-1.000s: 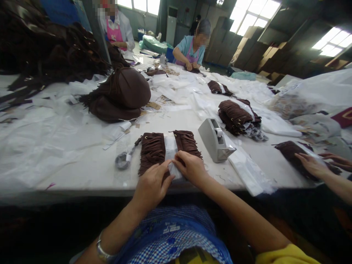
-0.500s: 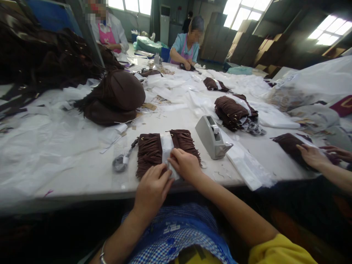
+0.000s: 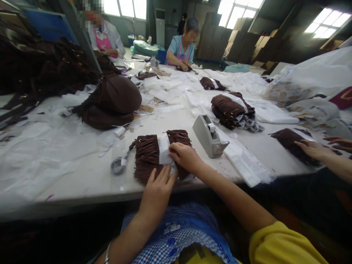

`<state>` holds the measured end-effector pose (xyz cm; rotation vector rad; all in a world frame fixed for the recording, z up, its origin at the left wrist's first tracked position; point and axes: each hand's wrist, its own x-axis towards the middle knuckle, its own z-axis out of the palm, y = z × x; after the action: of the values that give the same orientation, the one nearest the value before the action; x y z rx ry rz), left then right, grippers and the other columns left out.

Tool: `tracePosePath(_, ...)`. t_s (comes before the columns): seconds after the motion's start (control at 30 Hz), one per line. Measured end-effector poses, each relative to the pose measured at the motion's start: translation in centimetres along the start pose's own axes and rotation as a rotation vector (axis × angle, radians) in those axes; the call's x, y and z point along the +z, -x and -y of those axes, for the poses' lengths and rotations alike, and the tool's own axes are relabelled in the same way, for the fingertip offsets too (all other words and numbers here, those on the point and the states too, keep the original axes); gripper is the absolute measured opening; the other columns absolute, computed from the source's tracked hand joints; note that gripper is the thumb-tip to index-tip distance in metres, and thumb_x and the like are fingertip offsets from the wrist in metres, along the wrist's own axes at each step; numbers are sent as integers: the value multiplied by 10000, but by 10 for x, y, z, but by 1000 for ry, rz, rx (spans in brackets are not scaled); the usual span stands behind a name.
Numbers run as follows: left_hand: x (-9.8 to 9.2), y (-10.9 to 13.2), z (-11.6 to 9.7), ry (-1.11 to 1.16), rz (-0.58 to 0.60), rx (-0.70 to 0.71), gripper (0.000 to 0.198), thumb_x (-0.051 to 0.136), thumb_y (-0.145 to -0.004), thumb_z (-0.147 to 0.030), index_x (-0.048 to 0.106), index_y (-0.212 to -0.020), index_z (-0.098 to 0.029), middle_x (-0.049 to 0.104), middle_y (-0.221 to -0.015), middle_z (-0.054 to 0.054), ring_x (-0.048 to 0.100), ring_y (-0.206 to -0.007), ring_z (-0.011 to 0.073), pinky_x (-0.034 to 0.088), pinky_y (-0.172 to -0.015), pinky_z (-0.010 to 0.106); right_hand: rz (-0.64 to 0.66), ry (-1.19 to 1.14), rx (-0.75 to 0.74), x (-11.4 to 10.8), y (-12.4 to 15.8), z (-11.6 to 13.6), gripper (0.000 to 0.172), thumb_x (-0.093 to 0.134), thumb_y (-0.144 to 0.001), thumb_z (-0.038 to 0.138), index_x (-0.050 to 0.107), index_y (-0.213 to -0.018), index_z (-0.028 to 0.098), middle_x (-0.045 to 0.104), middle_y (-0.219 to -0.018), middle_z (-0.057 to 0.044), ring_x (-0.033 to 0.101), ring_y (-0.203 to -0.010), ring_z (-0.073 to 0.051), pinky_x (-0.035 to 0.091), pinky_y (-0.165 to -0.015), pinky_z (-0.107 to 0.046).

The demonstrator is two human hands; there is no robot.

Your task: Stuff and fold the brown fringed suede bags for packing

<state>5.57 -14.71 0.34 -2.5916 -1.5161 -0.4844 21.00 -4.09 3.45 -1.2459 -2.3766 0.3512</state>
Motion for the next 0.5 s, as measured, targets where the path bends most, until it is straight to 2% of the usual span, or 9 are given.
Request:
tracePosePath(0.07, -1, -1, -2, -1, 17, -10, 483, 366, -905, 0, 626, -1268, -187, 607, -1364, 141, 596, -1241, 279, 492, -1015, 535, -117, -34, -58, -18, 11, -9, 127, 561, -953, 215, 627, -1062, 217, 695, -1037, -48, 660, -915, -171, 477, -792, -258)
tracePosePath(0.13, -2, -1, -2, 5, 31, -12, 502, 355, -898, 12, 625, -1272, -188, 603, -1368, 141, 599, -1237, 282, 499, -1001, 547, -297, -25, -46, -44, 25, -26, 191, 528, -969, 239, 624, -1135, 230, 686, -1128, -57, 655, -1014, -183, 487, -883, -278)
tracePosePath(0.2, -2, -2, -3, 10, 37, -9, 519, 348, -888, 24, 628, -1272, -185, 603, -1366, 145, 601, -1235, 283, 501, -997, 545, -475, 74, 58, -71, 40, -54, 224, 547, -956, 272, 642, -1153, 221, 668, -1206, -82, 615, -1131, -220, 455, -995, -337)
tracePosePath(0.27, -2, -2, -2, 12, 34, -6, 536, 347, -873, 38, 630, -1274, -180, 600, -1367, 150, 598, -1238, 289, 500, -996, 545, -546, 190, 213, -93, 52, -86, 252, 581, -926, 314, 679, -1122, 190, 631, -1285, -121, 559, -1227, -268, 392, -1081, -407)
tracePosePath(0.37, -1, -1, -2, 11, 24, 3, 559, 346, -853, 51, 629, -1281, -171, 594, -1370, 159, 595, -1239, 302, 498, -992, 553, -429, 181, 477, -108, 65, -127, 302, 613, -882, 399, 747, -989, 149, 622, -1308, -162, 543, -1249, -316, 369, -1091, -456)
tracePosePath(0.43, 1, 0, -1, 8, 19, 13, 573, 337, -844, 56, 630, -1283, -168, 592, -1371, 162, 596, -1238, 304, 499, -990, 556, -325, -4, 610, -108, 69, -143, 371, 576, -891, 478, 773, -899, 163, 671, -1243, -141, 575, -1214, -308, 388, -1067, -448)
tracePosePath(0.5, 3, 1, 0, 3, 14, 22, 588, 327, -838, 62, 630, -1285, -170, 588, -1373, 161, 597, -1237, 301, 498, -991, 554, -279, -277, 676, -105, 70, -148, 433, 577, -870, 556, 784, -857, 176, 700, -1203, -116, 592, -1192, -294, 412, -1038, -424)
